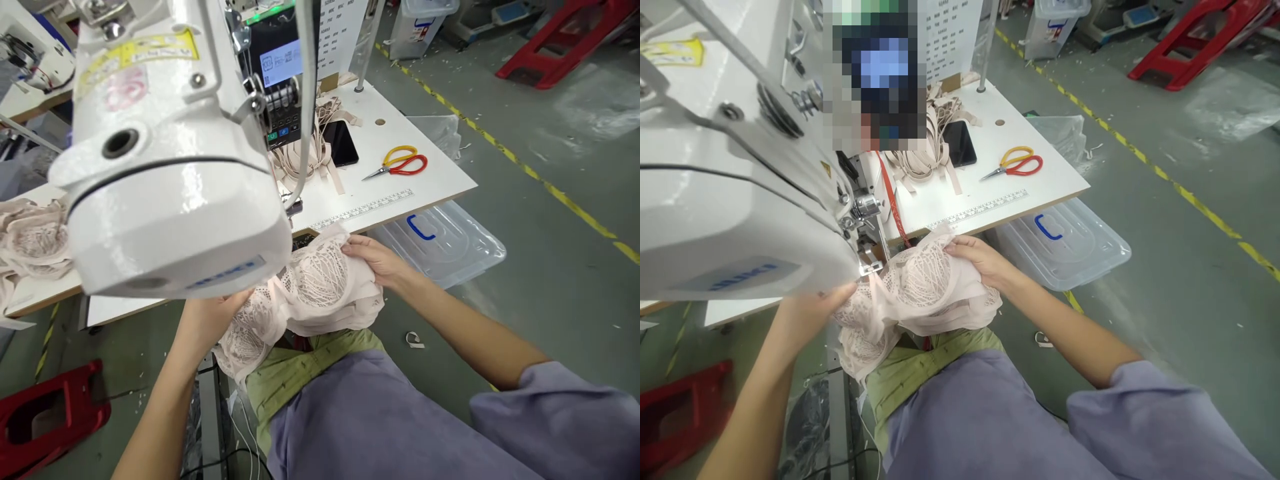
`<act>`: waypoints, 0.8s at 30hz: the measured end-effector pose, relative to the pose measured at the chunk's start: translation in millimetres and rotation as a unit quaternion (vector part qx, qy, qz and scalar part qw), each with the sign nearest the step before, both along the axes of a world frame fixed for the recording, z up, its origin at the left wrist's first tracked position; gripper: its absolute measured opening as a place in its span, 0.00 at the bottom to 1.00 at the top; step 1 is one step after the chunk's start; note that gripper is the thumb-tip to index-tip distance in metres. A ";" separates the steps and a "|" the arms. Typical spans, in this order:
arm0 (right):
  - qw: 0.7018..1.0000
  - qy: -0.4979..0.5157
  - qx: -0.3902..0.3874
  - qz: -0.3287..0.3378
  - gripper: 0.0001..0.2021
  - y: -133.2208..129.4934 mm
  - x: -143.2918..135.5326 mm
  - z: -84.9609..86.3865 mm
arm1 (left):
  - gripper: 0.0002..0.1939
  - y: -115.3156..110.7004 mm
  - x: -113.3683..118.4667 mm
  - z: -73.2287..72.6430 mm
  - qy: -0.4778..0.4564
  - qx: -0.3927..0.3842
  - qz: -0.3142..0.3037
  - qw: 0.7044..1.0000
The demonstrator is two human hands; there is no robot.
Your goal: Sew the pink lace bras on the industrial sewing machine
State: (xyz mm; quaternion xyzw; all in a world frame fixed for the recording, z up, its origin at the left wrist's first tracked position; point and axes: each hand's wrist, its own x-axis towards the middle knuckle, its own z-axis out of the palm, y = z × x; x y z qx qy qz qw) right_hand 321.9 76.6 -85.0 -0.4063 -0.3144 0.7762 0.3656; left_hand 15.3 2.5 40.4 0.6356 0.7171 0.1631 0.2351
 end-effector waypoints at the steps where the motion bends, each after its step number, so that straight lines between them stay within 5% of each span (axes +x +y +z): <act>1: 1.000 -0.016 0.019 0.000 0.17 -2.4 3.0 7.3 | 0.17 -4.5 -0.7 3.1 0.003 -0.030 -0.002 1.000; 5: 0.989 -0.073 0.129 0.026 0.17 -19.3 4.2 37.2 | 0.17 -30.8 2.8 10.3 0.044 -0.081 -0.012 0.996; 8: 0.954 -0.097 0.229 0.169 0.10 -41.7 -10.6 64.3 | 0.14 -56.3 28.4 12.4 0.100 0.101 -0.057 0.988; 10: 0.908 -0.075 0.280 0.302 0.08 -57.6 -24.9 82.1 | 0.24 -69.8 50.8 10.3 0.072 0.217 -0.143 0.963; 13: 0.869 -0.055 0.321 0.372 0.09 -71.1 -42.9 98.5 | 0.26 -76.3 68.4 1.6 -0.002 0.155 -0.240 0.958; 15: 0.873 -0.088 0.341 0.337 0.10 -69.2 -49.6 99.3 | 0.15 -71.7 64.1 -5.4 -0.037 0.032 -0.196 0.979; 17: 0.877 -0.147 0.357 0.287 0.11 -60.0 -54.3 93.5 | 0.17 -63.1 52.8 -11.5 -0.081 -0.036 -0.100 0.991; 20: 0.868 -0.237 0.369 0.234 0.18 -41.1 -63.0 79.6 | 0.14 -47.8 39.1 -19.1 -0.113 0.003 0.034 0.993; 24: 0.879 -0.257 0.342 0.212 0.27 -20.7 -75.7 65.4 | 0.17 -29.9 37.2 -28.4 -0.080 0.029 0.135 0.987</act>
